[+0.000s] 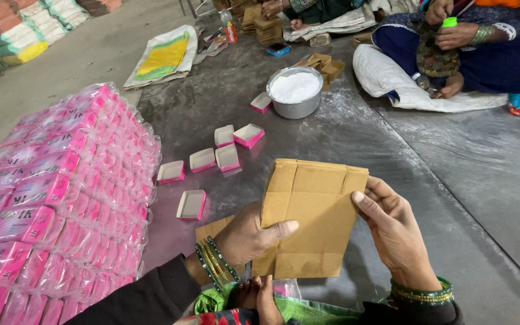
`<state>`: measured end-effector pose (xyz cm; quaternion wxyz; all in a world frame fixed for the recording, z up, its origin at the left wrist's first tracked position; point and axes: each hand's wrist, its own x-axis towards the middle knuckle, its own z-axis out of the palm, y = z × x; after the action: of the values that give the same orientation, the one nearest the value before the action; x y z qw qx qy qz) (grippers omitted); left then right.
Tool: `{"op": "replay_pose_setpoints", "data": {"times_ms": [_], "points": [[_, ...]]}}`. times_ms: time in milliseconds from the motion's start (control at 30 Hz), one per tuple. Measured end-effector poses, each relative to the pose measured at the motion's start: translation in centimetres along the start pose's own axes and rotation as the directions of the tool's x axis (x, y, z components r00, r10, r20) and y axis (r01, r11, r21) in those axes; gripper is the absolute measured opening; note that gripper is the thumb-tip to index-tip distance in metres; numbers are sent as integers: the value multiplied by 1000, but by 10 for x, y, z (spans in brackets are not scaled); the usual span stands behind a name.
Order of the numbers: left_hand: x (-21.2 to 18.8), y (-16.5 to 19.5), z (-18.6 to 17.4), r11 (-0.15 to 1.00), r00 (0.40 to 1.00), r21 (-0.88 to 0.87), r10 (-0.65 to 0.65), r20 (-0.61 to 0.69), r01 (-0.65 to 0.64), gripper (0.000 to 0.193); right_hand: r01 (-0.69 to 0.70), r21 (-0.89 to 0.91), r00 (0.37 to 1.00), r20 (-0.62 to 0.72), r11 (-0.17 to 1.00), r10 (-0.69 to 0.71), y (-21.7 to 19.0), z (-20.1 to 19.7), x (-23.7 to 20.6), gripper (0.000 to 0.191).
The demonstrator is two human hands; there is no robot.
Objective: The person sits on the floor and folds flat cardboard blanks into open boxes by hand, creasing the sides and tucking the flaps one at a time, placing each finished box on the metal floor beside a stack of completed pink boxes.
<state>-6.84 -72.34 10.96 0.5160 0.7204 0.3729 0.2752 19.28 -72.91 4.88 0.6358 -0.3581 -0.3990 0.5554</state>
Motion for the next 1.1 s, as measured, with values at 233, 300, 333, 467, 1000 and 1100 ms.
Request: {"op": "replay_pose_setpoints", "data": {"times_ms": [233,300,333,467,1000,1100], "points": [[4,20,-3,975,990,-223,-41,-133,11,34,-50,-105,989,133,993,64,-3,3,-4,43],[4,28,-2,974,987,-223,-1,-158,-35,34,-57,-96,990,126,994,69,-5,10,-8,49],[3,31,0,991,986,-125,24,-162,-45,35,20,-105,989,148,994,-5,-6,14,-12,56],[-3,44,6,948,974,296,169,-148,-120,38,433,-418,901,170,798,-399,-17,29,-28,80],[19,-19,12,905,967,401,213,-140,-141,40,561,-817,770,454,137,-448,-13,34,-27,41],[41,-84,32,967,936,171,231,-267,-189,41,504,-858,822,442,96,-360,10,24,-13,32]]}}
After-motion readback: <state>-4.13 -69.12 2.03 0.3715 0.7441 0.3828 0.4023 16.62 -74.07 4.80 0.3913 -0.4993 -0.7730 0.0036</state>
